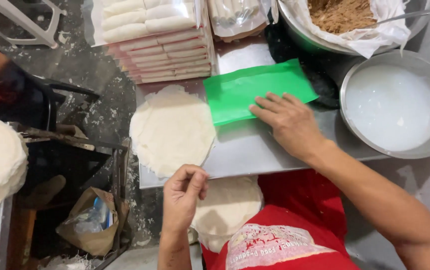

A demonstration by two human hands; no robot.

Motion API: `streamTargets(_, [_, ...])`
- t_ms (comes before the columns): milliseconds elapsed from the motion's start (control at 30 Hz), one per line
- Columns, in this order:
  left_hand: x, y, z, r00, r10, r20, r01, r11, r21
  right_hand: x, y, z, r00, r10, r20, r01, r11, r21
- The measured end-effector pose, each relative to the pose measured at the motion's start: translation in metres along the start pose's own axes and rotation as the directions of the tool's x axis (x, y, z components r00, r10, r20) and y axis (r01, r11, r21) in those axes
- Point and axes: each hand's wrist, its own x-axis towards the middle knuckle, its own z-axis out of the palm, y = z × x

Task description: A person is rapidly wrapping and rolling lumpia by placing filling on thin wrappers and rolling them tightly.

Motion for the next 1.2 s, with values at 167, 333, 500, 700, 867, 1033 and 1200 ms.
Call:
streamTargets(167, [-0.005, -0.004, -0.021, 0.987, 0.029, -0.160, -0.030, 1.000, -0.005, -0.003, -0.003, -0.020, 0.995, 0.031, -0.100, -0.048, 0.984, -0.171])
streamTargets(333, [-0.001, -0.001, -0.023, 0.975, 0.064, -0.213, -0.069, 0.997, -0.017, 0.029, 0.020, 0.027, 0.995, 0.091, -0.050, -0.095, 0.992, -0.085])
streamTargets(500, [-0.007, 0.004, -0.044, 0.950, 0.127, -0.284, -0.094, 0.988, 0.126, 0.043, 0.039, 0.053, 0.999, 0.050, -0.012, -0.050, 0.998, -0.037])
streamTargets(700, [-0.007, -0.011, -0.075, 0.876, 0.180, -0.448, -0.126, 0.981, 0.148, 0.021, 0.038, 0.037, 0.995, 0.099, 0.012, -0.095, 0.976, -0.194])
streamTargets(867, [0.001, -0.015, -0.072, 0.839, 0.200, -0.506, -0.156, 0.979, 0.127, 0.039, 0.034, 0.050, 0.993, 0.105, -0.060, -0.112, 0.987, -0.119])
streamTargets(1033, [0.012, -0.003, -0.083, 0.731, 0.415, -0.542, -0.021, 0.807, 0.590, 0.036, 0.019, 0.035, 0.981, 0.184, 0.055, -0.185, 0.983, 0.013])
streamTargets(1200, [0.031, -0.015, -0.107, 0.816, 0.352, -0.458, 0.122, 0.669, 0.733, 0.054, -0.054, 0.011, 0.983, 0.091, -0.162, -0.037, 0.950, 0.311])
